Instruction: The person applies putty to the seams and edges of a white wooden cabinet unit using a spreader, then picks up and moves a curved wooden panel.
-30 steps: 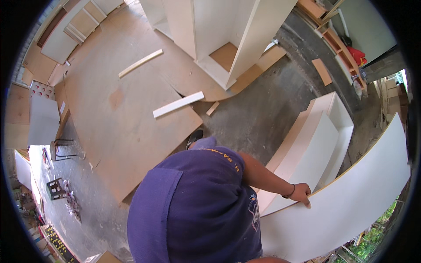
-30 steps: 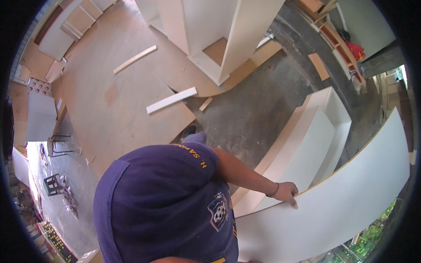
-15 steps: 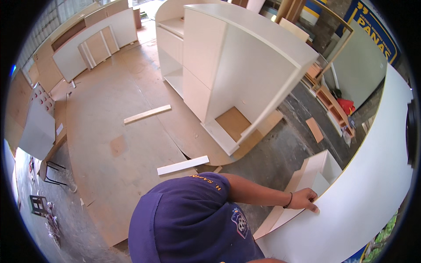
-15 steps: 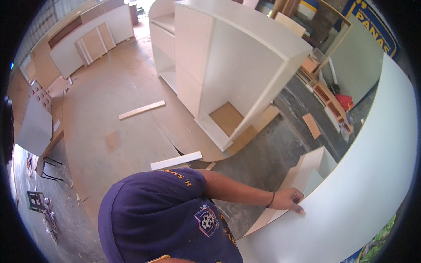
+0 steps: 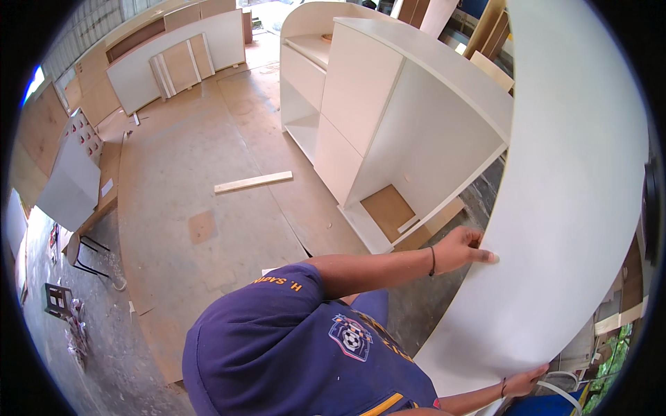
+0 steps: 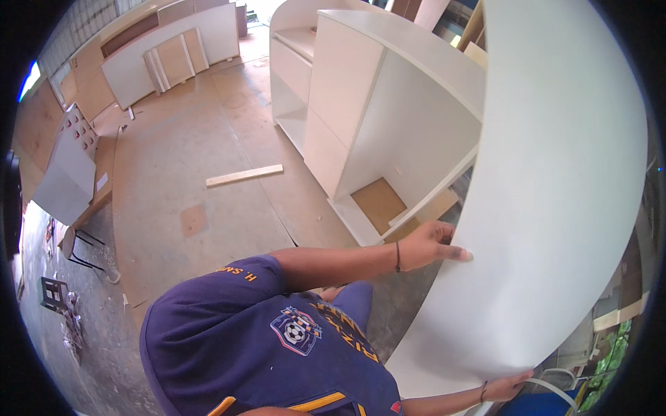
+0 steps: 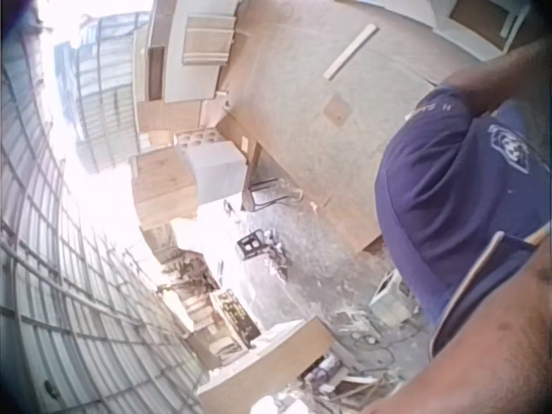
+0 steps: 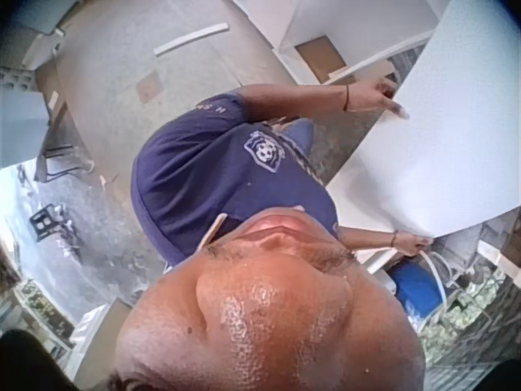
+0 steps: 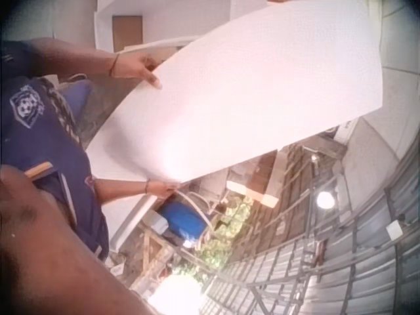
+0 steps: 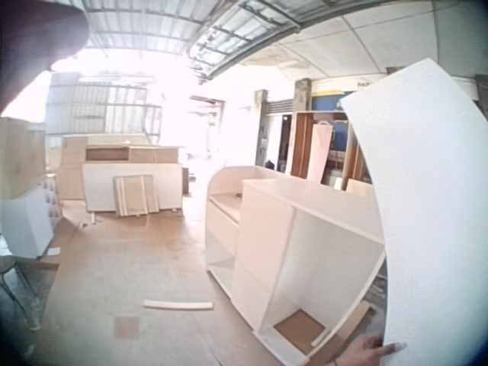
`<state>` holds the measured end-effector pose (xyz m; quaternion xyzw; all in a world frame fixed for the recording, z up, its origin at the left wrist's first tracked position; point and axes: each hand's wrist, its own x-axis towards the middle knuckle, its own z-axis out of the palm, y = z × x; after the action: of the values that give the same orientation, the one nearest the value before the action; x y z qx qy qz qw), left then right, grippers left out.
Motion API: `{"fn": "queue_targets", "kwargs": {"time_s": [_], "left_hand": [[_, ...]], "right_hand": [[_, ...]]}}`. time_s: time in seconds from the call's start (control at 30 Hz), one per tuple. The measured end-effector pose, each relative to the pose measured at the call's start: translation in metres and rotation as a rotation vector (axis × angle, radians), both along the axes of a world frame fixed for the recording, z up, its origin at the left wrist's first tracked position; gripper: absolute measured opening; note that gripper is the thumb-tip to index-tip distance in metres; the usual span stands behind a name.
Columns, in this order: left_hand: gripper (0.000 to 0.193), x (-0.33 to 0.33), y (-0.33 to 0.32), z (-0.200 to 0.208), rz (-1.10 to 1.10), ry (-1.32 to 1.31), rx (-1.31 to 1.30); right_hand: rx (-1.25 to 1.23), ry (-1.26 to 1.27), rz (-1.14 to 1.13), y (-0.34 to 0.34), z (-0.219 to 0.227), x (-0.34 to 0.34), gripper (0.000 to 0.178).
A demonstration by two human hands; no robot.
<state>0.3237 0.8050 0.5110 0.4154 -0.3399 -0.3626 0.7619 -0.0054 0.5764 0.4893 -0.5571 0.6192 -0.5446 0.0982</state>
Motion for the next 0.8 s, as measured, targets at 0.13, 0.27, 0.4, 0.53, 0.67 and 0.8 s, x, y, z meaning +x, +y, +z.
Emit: {"fn": "queue_targets", "kwargs": {"time_s": [0.13,0.27,0.4,0.53,0.67,0.8], "left_hand": [[0.036,0.031,0.009,-0.003,0.120,0.029,-0.063],[0.033,0.060,0.017,0.030,0.253,0.021,-0.137],[0.030,0.099,0.013,0.055,0.380,0.071,-0.214],[0.035,0.153,0.000,0.060,0.386,0.125,-0.299],[0.035,0.206,-0.008,0.072,0.478,0.168,-0.267],[0.036,0.262,-0.025,0.081,0.549,0.254,-0.219]], "right_hand": [[-0.032,0.108,0.181,-0.032,0.037,0.060,0.070],[-0.191,0.225,0.407,-0.084,0.101,0.119,0.074],[-0.191,0.265,0.721,-0.131,0.174,0.211,0.074],[-0.252,0.222,0.991,-0.170,0.221,0.333,0.073],[0.003,0.344,1.124,-0.177,0.258,0.438,0.074],[-0.041,0.431,1.175,-0.255,0.267,0.531,0.077]]}}
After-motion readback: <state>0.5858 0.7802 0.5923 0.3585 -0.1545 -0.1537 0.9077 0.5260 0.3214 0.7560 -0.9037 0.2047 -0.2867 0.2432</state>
